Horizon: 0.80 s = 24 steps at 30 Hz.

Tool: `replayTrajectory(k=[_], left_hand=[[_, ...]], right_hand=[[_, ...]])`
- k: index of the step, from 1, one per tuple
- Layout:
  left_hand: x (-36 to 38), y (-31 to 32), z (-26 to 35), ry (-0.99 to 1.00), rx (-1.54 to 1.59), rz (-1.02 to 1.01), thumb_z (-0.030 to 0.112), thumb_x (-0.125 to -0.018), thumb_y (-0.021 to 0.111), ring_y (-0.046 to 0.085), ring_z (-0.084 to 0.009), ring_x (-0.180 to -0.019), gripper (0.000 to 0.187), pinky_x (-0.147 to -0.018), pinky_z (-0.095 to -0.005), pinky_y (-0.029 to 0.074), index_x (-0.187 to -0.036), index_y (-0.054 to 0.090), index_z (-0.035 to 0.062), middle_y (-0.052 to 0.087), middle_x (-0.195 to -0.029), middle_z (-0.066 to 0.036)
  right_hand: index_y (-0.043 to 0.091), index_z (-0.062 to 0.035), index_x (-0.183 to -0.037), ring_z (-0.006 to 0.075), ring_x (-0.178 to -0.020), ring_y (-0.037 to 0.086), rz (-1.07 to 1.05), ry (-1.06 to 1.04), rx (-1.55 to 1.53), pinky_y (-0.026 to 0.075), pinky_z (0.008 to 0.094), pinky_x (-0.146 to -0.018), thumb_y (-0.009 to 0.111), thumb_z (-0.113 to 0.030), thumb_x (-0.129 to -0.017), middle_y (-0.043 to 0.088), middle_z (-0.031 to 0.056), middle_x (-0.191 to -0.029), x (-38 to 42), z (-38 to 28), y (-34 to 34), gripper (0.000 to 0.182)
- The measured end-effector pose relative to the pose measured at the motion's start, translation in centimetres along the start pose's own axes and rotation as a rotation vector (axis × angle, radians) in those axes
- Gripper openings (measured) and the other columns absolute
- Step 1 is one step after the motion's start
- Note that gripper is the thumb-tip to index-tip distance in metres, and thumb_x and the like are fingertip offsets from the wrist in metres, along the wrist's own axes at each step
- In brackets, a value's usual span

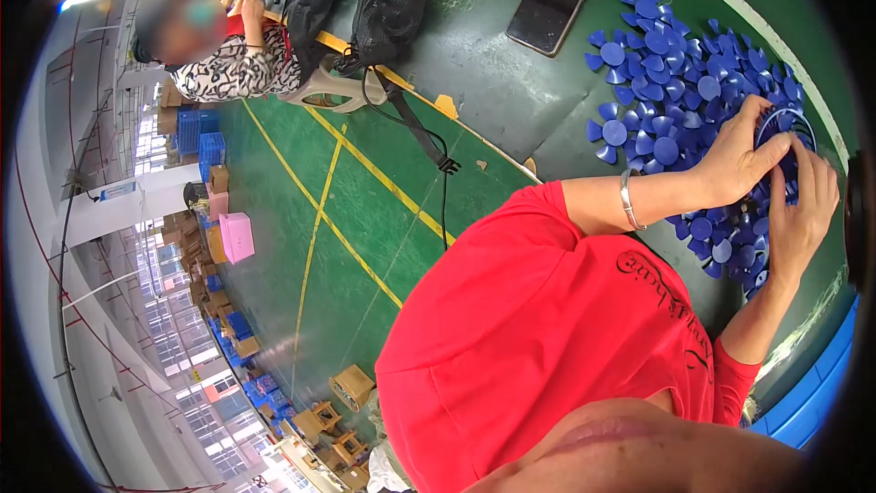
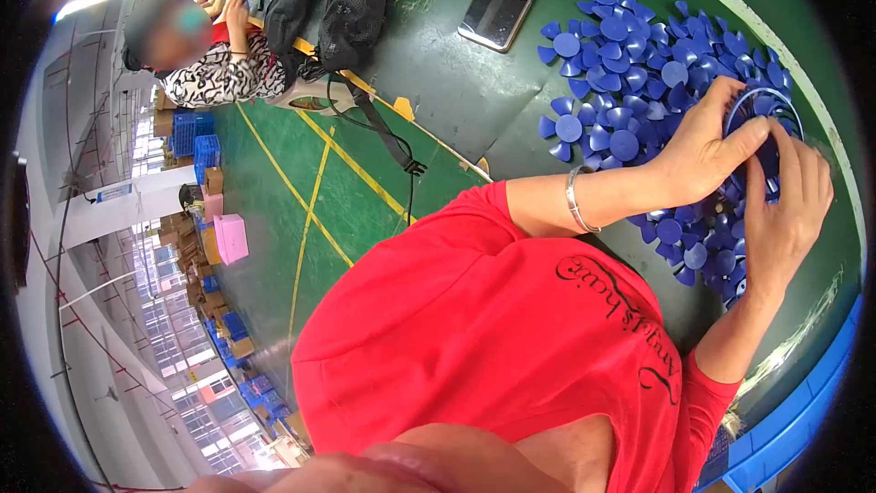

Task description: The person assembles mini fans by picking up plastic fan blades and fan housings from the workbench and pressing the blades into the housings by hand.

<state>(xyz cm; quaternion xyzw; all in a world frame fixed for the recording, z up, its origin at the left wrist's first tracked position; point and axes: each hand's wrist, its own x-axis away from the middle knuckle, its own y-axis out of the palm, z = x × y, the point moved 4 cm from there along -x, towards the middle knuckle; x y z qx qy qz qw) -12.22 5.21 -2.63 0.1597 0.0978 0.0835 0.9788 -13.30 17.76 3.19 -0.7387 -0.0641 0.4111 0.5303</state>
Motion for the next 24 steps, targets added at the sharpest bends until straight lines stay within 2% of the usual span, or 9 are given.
replayTrajectory(k=[2,3,6,8,10,11,14,18,24], left_hand=[[-0.1,-0.2,0.1,-0.047,-0.062,0.014,0.017,-0.085,0.066,0.055,-0.0172,-0.086,0.037,-0.079,-0.0326,0.046,-0.110,0.046,-0.0029,0.059,-0.093,-0.012],[-0.3,-0.3,0.0,-0.106,-0.008,0.009,0.006,-0.077,0.068,0.058,-0.0182,-0.086,0.038,-0.079,-0.0339,0.047,-0.109,0.047,-0.0033,0.060,-0.094,-0.013],[-0.5,-0.7,1.1,0.001,-0.107,0.022,0.006,-0.077,0.068,0.058,-0.0177,-0.085,0.039,-0.079,-0.0326,0.047,-0.109,0.047,-0.0036,0.061,-0.092,-0.013],[-0.7,-0.5,0.7,0.028,0.014,0.028,0.006,-0.075,0.069,0.059,-0.0178,-0.085,0.039,-0.078,-0.0318,0.048,-0.107,0.049,-0.0034,0.061,-0.091,-0.013],[-0.4,-0.3,0.6,0.058,0.017,0.017,0.005,-0.072,0.070,0.060,-0.0179,-0.085,0.039,-0.077,-0.0311,0.048,-0.105,0.051,-0.0032,0.062,-0.090,-0.013],[-0.2,-0.4,1.0,0.079,-0.043,0.000,0.005,-0.071,0.071,0.060,-0.0179,-0.085,0.039,-0.077,-0.0307,0.048,-0.104,0.052,-0.0030,0.062,-0.090,-0.013],[-0.1,-0.2,0.8,0.088,-0.111,0.006,0.004,-0.066,0.071,0.062,-0.0180,-0.078,0.037,-0.071,-0.0312,0.049,-0.100,0.055,-0.0024,0.062,-0.084,-0.013],[0.1,-0.3,1.4,0.116,-0.192,0.016,0.003,-0.064,0.070,0.063,-0.0200,-0.071,0.034,-0.067,-0.0320,0.049,-0.095,0.057,-0.0030,0.063,-0.077,-0.015],[0.2,-0.5,2.4,0.145,-0.229,0.046,0.003,-0.061,0.068,0.064,-0.0224,-0.069,0.031,-0.066,-0.0319,0.049,-0.090,0.058,-0.0040,0.063,-0.075,-0.016]], right_hand=[[0.063,-0.0087,-0.114,0.0249,-0.098,0.058,-0.022,0.006,-0.018,0.041,0.0361,-0.090,0.071,-0.004,-0.074,0.062,0.0065,-0.103,0.2,0.2,0.3,0.040],[0.063,-0.0092,-0.115,0.0250,-0.098,0.058,-0.020,0.005,-0.024,0.042,0.0361,-0.089,0.072,-0.004,-0.074,0.062,0.0063,-0.104,0.2,0.2,0.5,0.042],[0.062,-0.0099,-0.118,0.0235,-0.101,0.057,0.090,0.120,-0.023,0.043,0.0347,-0.089,0.075,-0.006,-0.072,0.061,0.0059,-0.109,0.1,0.8,0.0,0.048],[0.061,-0.0094,-0.121,0.0214,-0.103,0.058,0.129,0.261,-0.146,0.044,0.0332,-0.091,0.076,-0.007,-0.072,0.061,0.0059,-0.111,-0.2,1.0,-0.1,0.051],[0.059,-0.0083,-0.123,0.0188,-0.104,0.058,0.088,0.432,-0.392,0.045,0.0315,-0.092,0.077,-0.009,-0.073,0.062,0.0062,-0.112,-0.4,0.7,-0.1,0.054],[0.056,-0.0054,-0.124,0.0158,-0.103,0.058,-0.088,0.552,-0.534,0.044,0.0295,-0.094,0.077,-0.009,-0.073,0.062,0.0072,-0.112,1.0,2.5,1.2,0.056],[0.056,-0.0049,-0.123,0.0145,-0.097,0.059,-0.162,0.587,-0.614,0.046,0.0285,-0.090,0.079,-0.011,-0.071,0.063,0.0072,-0.107,2.0,4.2,2.0,0.057],[0.058,-0.0040,-0.114,0.0135,-0.090,0.060,-0.239,0.619,-0.548,0.047,0.0283,-0.083,0.078,-0.010,-0.070,0.064,0.0060,-0.097,1.7,3.1,1.5,0.048],[0.058,-0.0035,-0.109,0.0151,-0.080,0.062,-0.104,0.595,-0.383,0.049,0.0287,-0.076,0.077,-0.013,-0.070,0.065,0.0084,-0.088,1.4,0.9,0.6,0.044]])
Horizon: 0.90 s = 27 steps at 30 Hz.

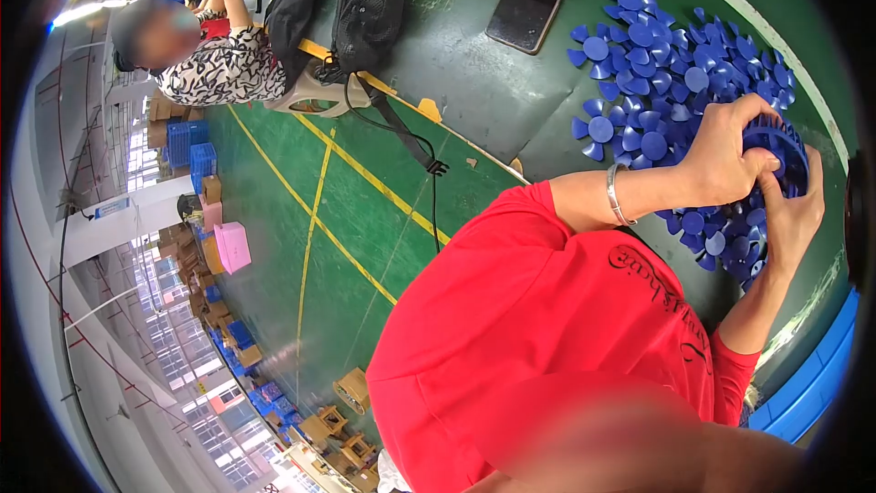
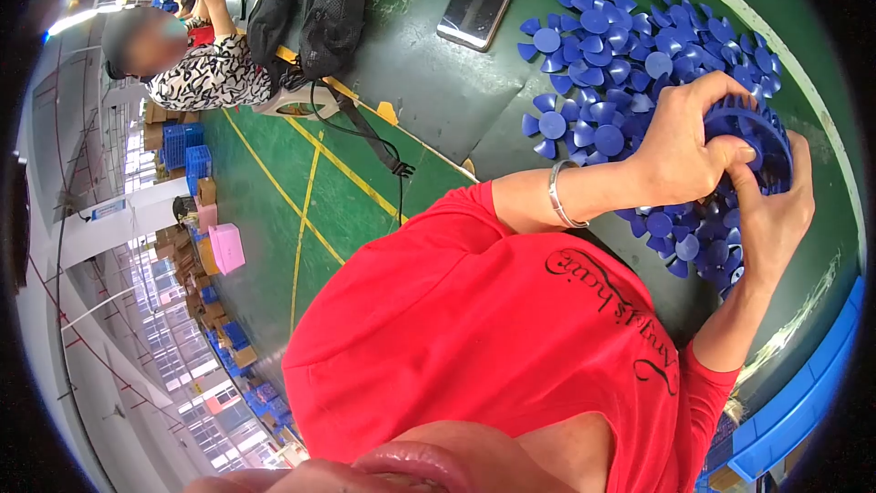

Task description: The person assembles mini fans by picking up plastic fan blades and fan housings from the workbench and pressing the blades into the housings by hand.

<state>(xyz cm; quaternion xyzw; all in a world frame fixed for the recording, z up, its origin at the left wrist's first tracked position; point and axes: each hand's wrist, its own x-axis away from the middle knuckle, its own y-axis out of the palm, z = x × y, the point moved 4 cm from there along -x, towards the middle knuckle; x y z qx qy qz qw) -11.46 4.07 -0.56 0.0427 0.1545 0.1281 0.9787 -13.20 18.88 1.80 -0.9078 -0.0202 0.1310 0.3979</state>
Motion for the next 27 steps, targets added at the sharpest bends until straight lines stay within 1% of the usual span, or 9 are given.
replayTrajectory(k=[6,7,10,12,14,16,21,25,27], left_hand=[[-0.2,0.4,-0.2,-0.060,0.063,-0.043,0.009,-0.064,0.071,0.060,-0.0245,-0.092,0.052,-0.080,-0.0333,0.048,-0.111,0.050,-0.0012,0.060,-0.097,-0.017],[0.1,0.7,-0.1,0.160,-0.066,0.021,0.012,-0.065,0.071,0.055,-0.0287,-0.103,0.061,-0.086,-0.0362,0.045,-0.118,0.045,-0.0003,0.053,-0.109,-0.018],[0.6,0.6,1.5,0.307,-0.151,0.055,0.013,-0.065,0.070,0.051,-0.0320,-0.108,0.058,-0.089,-0.0380,0.044,-0.117,0.047,-0.0006,0.049,-0.115,-0.018],[1.4,1.9,1.0,0.346,-0.030,-0.095,0.013,-0.067,0.068,0.059,-0.0298,-0.091,0.040,-0.080,-0.0382,0.047,-0.104,0.057,0.0018,0.060,-0.097,-0.014],[3.2,3.9,0.3,0.043,0.100,-0.513,0.014,-0.072,0.065,0.063,-0.0269,-0.080,0.023,-0.076,-0.0377,0.049,-0.093,0.064,0.0040,0.064,-0.082,-0.013],[6.0,6.1,-0.2,0.129,0.095,-0.798,0.018,-0.078,0.061,0.065,-0.0255,-0.079,0.018,-0.074,-0.0366,0.050,-0.090,0.068,0.0058,0.066,-0.081,-0.012],[14.9,9.1,-3.3,-0.143,0.338,-1.587,0.029,-0.093,0.053,0.062,-0.0251,-0.101,0.035,-0.088,-0.0365,0.047,-0.118,0.061,0.0065,0.066,-0.110,-0.012],[15.9,10.0,-6.6,-0.273,0.357,-1.580,0.032,-0.094,0.054,0.061,-0.0246,-0.104,0.040,-0.090,-0.0363,0.047,-0.122,0.057,0.0029,0.065,-0.113,-0.014],[15.1,9.3,-6.1,-0.688,0.442,-1.573,0.034,-0.094,0.055,0.060,-0.0295,-0.106,0.043,-0.093,-0.0395,0.047,-0.125,0.055,0.0055,0.060,-0.122,-0.017]], right_hand=[[0.060,-0.0021,-0.106,0.0136,-0.079,0.062,-0.001,-0.011,0.039,0.049,0.0274,-0.075,0.078,-0.017,-0.071,0.066,0.0082,-0.088,-0.8,0.6,0.1,0.043],[0.060,-0.0011,-0.106,0.0130,-0.080,0.062,-0.036,-0.006,-0.006,0.049,0.0268,-0.075,0.078,-0.016,-0.071,0.066,0.0073,-0.089,-1.8,2.8,-0.2,0.042],[0.062,0.0012,-0.110,0.0138,-0.087,0.060,-0.013,0.161,-0.359,0.047,0.0264,-0.078,0.075,-0.018,-0.078,0.064,0.0064,-0.101,-5.2,10.9,-2.2,0.039],[0.059,0.0049,-0.116,0.0194,-0.099,0.059,0.125,0.229,-0.625,0.048,0.0311,-0.086,0.066,-0.016,-0.086,0.061,0.0140,-0.111,-7.1,18.7,-4.2,0.037],[0.056,0.0083,-0.119,0.0251,-0.108,0.057,0.162,0.251,-0.981,0.047,0.0353,-0.093,0.058,-0.013,-0.091,0.058,0.0200,-0.118,-7.7,24.9,-5.4,0.035],[0.054,0.0110,-0.120,0.0298,-0.112,0.055,0.181,0.294,-1.142,0.046,0.0380,-0.097,0.051,-0.009,-0.094,0.055,0.0244,-0.121,-7.9,31.1,-5.5,0.033],[0.056,0.0111,-0.118,0.0264,-0.107,0.059,0.241,0.322,-0.865,0.048,0.0340,-0.095,0.050,-0.006,-0.094,0.058,0.0210,-0.120,-7.8,36.6,-3.8,0.030],[0.058,0.0048,-0.119,0.0208,-0.102,0.061,0.275,0.266,-0.396,0.048,0.0293,-0.090,0.056,-0.006,-0.091,0.061,0.0123,-0.119,-7.2,30.4,-2.0,0.030],[0.060,-0.0001,-0.121,0.0211,-0.102,0.061,0.244,0.283,-0.373,0.048,0.0283,-0.091,0.058,-0.007,-0.091,0.062,0.0121,-0.118,-7.2,27.9,-0.9,0.031]])
